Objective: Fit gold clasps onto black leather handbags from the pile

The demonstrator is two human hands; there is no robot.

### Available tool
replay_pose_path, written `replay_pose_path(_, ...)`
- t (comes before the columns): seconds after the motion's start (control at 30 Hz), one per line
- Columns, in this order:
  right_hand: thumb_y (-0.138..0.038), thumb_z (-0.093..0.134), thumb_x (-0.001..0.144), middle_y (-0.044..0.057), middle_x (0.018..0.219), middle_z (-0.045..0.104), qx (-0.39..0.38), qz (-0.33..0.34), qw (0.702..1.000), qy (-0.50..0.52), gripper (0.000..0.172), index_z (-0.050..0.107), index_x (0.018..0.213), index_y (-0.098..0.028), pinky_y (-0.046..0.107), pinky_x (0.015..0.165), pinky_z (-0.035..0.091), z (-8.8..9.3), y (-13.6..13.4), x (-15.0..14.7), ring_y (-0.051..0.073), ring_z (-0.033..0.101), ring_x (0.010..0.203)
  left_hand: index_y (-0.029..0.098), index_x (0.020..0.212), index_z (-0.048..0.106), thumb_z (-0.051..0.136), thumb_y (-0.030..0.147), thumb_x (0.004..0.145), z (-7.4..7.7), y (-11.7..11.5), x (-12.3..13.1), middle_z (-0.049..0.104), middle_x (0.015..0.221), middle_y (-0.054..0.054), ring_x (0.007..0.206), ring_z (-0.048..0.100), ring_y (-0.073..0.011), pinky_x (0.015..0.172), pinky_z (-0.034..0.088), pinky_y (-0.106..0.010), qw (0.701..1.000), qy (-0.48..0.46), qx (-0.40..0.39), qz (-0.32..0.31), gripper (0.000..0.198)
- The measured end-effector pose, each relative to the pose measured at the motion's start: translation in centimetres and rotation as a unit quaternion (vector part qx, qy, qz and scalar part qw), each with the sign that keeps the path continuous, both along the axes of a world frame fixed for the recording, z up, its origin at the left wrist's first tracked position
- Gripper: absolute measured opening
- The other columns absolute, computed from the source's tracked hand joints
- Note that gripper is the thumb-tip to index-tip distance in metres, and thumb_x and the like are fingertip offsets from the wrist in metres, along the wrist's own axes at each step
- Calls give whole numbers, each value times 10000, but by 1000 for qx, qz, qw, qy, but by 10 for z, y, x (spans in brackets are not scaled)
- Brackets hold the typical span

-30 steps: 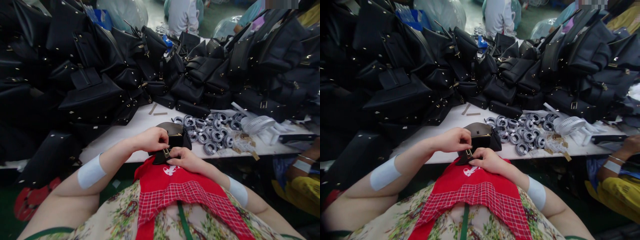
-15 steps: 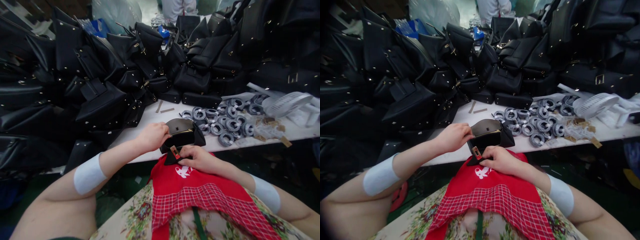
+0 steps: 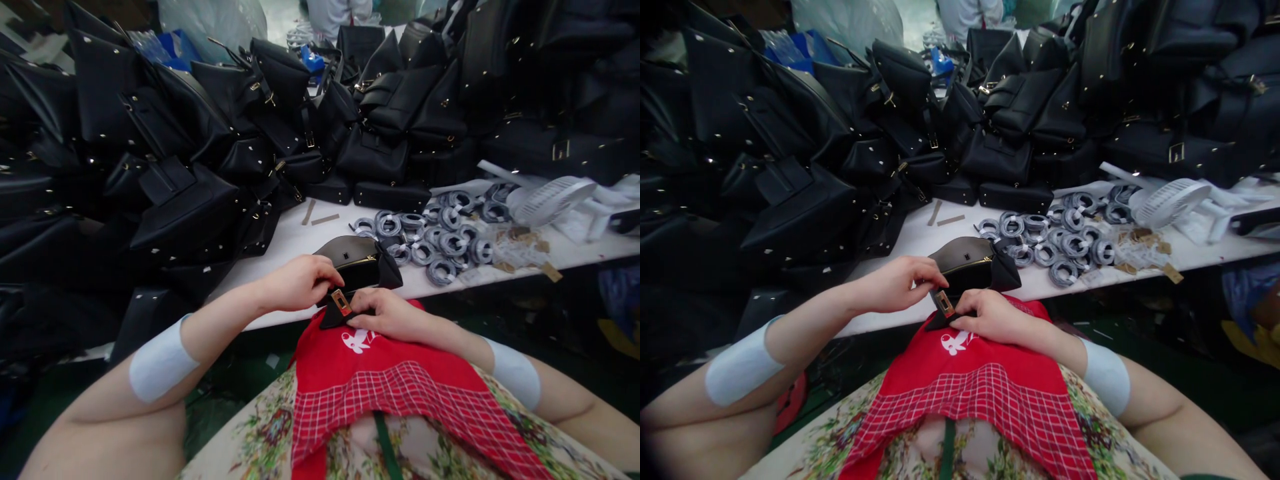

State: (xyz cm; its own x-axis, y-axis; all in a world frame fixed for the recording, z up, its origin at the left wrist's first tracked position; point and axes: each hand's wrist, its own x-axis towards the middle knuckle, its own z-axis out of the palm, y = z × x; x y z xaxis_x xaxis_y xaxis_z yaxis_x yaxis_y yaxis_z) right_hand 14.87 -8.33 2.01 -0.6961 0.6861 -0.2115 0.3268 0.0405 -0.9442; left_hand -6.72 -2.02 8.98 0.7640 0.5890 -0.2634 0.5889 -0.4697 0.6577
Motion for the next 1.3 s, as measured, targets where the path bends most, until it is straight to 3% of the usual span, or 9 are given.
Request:
replay_pose_path(0.23,-270,639,839,43,896,676,4,10,1000,0,139,734,882,-180,300,795,477,1,1,-1,166,621,838,177,874,747,593,119,765,5,8,10,697,844,-35,758,622,-141,739,478,-226,996,18,-3,-88,197)
replay_pose_path(0.37,-270,641,837,45,892,678,13,19,1000,-3,141,736,882,-178,299,799,478,3,1,-3,170,621,841,217,863,756,596,127,785,9,19,17,718,815,-19,740,628,-147,722,459,-229,986,81,-2,-146,199)
replay_pose_path(0.53,-249,647,825,40,908,677,4,14,1000,-4,126,746,881,-193,288,782,477,4,-1,-4,171,625,836,215,714,737,601,103,759,19,19,34,702,688,-24,607,594,-158,594,413,-263,953,196,35,-228,182)
replay_pose_path(0.7,-221,641,816,28,901,682,-3,-2,1000,17,133,753,886,-219,282,772,472,2,-3,-5,174,627,831,136,773,703,568,91,811,29,8,47,697,791,-105,687,638,-220,615,439,-306,919,246,117,-284,147)
replay_pose_path(0.83,-226,634,816,24,874,677,0,-15,1000,27,131,754,869,-219,274,741,464,0,-3,-3,171,622,806,94,875,673,517,86,852,36,6,47,670,838,-127,766,647,-248,655,470,-322,908,255,178,-279,158)
replay_pose_path(0.97,-254,639,817,34,863,664,14,-19,1000,13,129,749,847,-196,273,715,457,-1,-2,-2,170,612,791,105,938,660,476,92,870,38,15,41,669,899,-113,791,644,-231,682,478,-316,916,291,179,-210,197)
replay_pose_path(1.13,-257,643,817,28,861,658,25,-26,999,14,119,745,844,-202,265,708,452,-2,-1,-2,162,611,780,183,948,714,496,201,891,34,24,34,712,935,-56,835,649,-191,756,485,-289,963,205,85,-156,226)
replay_pose_path(1.3,-234,648,811,24,855,660,33,-33,999,17,106,746,840,-207,263,708,452,-1,-1,-2,162,612,782,204,916,746,572,155,822,36,26,36,738,889,-29,767,658,-164,710,487,-252,969,199,-2,-149,204)
